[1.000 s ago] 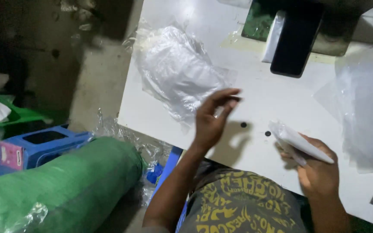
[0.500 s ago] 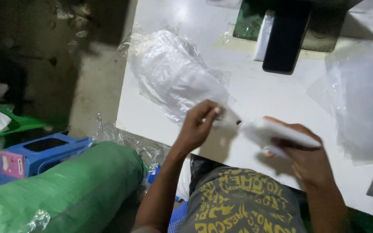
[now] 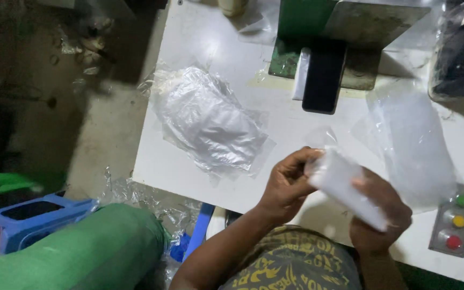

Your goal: Folding and stacking plastic bags on a workbench in a factory setting

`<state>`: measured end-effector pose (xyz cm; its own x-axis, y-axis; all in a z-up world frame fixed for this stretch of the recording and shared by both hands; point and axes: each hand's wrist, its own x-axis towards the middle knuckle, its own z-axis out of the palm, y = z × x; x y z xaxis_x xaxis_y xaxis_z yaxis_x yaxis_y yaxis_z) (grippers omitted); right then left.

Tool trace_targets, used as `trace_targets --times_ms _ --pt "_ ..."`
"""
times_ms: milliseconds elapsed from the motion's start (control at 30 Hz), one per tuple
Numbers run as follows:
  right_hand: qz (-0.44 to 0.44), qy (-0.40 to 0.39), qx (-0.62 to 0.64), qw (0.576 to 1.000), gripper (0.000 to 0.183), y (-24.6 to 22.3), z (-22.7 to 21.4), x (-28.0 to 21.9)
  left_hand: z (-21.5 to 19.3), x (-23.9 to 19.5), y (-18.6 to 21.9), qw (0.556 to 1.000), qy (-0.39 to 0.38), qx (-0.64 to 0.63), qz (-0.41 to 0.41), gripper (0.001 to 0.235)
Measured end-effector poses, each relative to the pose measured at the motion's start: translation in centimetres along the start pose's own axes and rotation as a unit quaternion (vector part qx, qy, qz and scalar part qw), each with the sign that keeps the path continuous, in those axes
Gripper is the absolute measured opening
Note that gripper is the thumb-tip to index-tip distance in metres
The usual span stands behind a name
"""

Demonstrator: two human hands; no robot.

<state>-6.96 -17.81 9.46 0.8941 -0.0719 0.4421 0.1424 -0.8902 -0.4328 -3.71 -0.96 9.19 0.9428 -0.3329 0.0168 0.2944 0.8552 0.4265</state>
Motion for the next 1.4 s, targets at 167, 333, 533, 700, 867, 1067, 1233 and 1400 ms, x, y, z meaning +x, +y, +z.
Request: trace_targets --times_ms 167,333,533,700,867,1067,1233,1400 --pt "0.077 -0.013 0.309 0.948 0.067 -0.7 -0.5 2.5 1.5 0.5 0.2 0.793 -0.066 0.553 0.248 0.034" --pt "0.115 -0.04 0.289 0.95 0.024 0.9 3.3 -1.3 0.5 2.0 -2.0 0.748 -0.028 0.592 0.299 0.012" --pt "0.416 -0.129 0.677 0.593 0.014 8.6 7.1 -6.6 -4.9 0.1 -6.7 0.593 -0.167 0.677 0.402 0.022" --pt "0.488 -0.178 0.632 0.575 0.017 8.6 6.3 -7.5 -3.0 -2.4 -7.0 0.665 -0.257 0.618 0.331 0.046" --pt "0.481 -0.243 0.486 0.688 0.023 7.4 5.7 -2.5 -4.3 -1.0 -2.2 0.537 -0.062 0.822 0.18 0.054" --pt "0.428 -0.264 0.374 0.779 0.029 8.0 6.8 -2.2 -8.7 -1.6 -3.7 0.439 -0.107 0.89 0.058 0.067" --pt "0.258 -0.177 0.271 0.91 0.031 5.5 1.1 0.7 -8.8 -1.2 -3.8 0.44 -0.103 0.89 0.061 0.065" --pt "-0.188 -0.148 -0.037 0.97 0.046 3.2 5.3 -4.3 -8.8 -1.2 -5.1 0.438 -0.112 0.887 0.092 0.061"
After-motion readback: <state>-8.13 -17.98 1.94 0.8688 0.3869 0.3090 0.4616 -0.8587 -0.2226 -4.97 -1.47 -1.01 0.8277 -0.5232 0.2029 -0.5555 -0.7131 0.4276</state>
